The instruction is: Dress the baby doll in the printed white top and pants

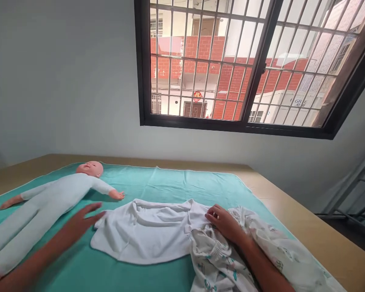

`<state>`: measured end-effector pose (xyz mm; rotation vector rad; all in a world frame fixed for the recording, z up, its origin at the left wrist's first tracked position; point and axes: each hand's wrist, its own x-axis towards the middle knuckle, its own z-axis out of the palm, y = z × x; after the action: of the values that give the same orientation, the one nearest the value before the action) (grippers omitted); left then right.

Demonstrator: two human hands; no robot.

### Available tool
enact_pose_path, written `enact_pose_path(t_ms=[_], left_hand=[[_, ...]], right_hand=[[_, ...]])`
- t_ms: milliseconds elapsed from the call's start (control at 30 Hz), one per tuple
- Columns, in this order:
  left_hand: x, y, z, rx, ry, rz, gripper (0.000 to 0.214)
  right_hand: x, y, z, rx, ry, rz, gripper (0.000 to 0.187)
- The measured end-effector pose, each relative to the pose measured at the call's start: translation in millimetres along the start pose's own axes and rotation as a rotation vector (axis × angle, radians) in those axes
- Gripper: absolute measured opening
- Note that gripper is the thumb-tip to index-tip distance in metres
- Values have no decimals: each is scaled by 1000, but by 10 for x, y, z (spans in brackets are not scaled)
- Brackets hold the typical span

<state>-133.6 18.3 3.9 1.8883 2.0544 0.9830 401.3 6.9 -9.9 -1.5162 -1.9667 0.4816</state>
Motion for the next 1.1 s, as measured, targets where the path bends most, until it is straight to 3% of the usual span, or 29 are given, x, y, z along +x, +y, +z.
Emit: enact_pose_path(t_ms=[33, 100, 167, 233, 333, 400, 467, 533, 667, 700, 767, 833, 900, 1000, 1100], left_hand=[[-13, 128, 234, 14, -129, 54, 55], [-23, 359, 605, 137, -179, 156, 54], [-13, 542, 801, 262, -170, 179, 45], [5, 685, 839, 380, -176, 174, 31], [18, 894, 737, 543, -157, 221, 24], [4, 1072, 643, 641, -104, 299, 25], [-39, 1302, 572, 683, -68, 367, 25], [-133, 1582, 553, 618, -38, 371, 29], [-517, 2223, 730, 210, 8, 385, 29], [-636, 2370, 811, 23, -62, 388, 28], [-838, 2590, 991, -278, -404, 518, 26], [-932, 2663, 1172, -403, -548, 589, 27], [-898, 2571, 1340, -422, -477, 608, 29], [-718, 2242, 1550, -367, -306, 578, 41], [-591, 1952, 1689, -298, -329, 502, 59]], right_hand=[[-10, 6, -44, -2, 0, -9, 31], [-55, 18, -127, -21, 6, -9, 37], [-123, -7, -168, -54, 6, -8, 36], [-193, -82, -147, -90, -18, -28, 31], [-248, -237, -33, -125, -34, -63, 19], [-239, -302, 50, -180, 50, -66, 18], [-208, -301, 103, -271, 165, -20, 32], [-174, -244, 118, -335, 195, 74, 36], [-134, -121, 85, -304, 124, 160, 12], [-132, -110, 77, -293, 125, 152, 10], [-134, -113, 72, -284, 139, 143, 15], [-143, -128, 79, -278, 172, 128, 16], [-152, -129, 89, -258, 211, 101, 15], [-156, -97, 92, -198, 231, 134, 12], [-146, -69, 77, -99, 185, 254, 28]])
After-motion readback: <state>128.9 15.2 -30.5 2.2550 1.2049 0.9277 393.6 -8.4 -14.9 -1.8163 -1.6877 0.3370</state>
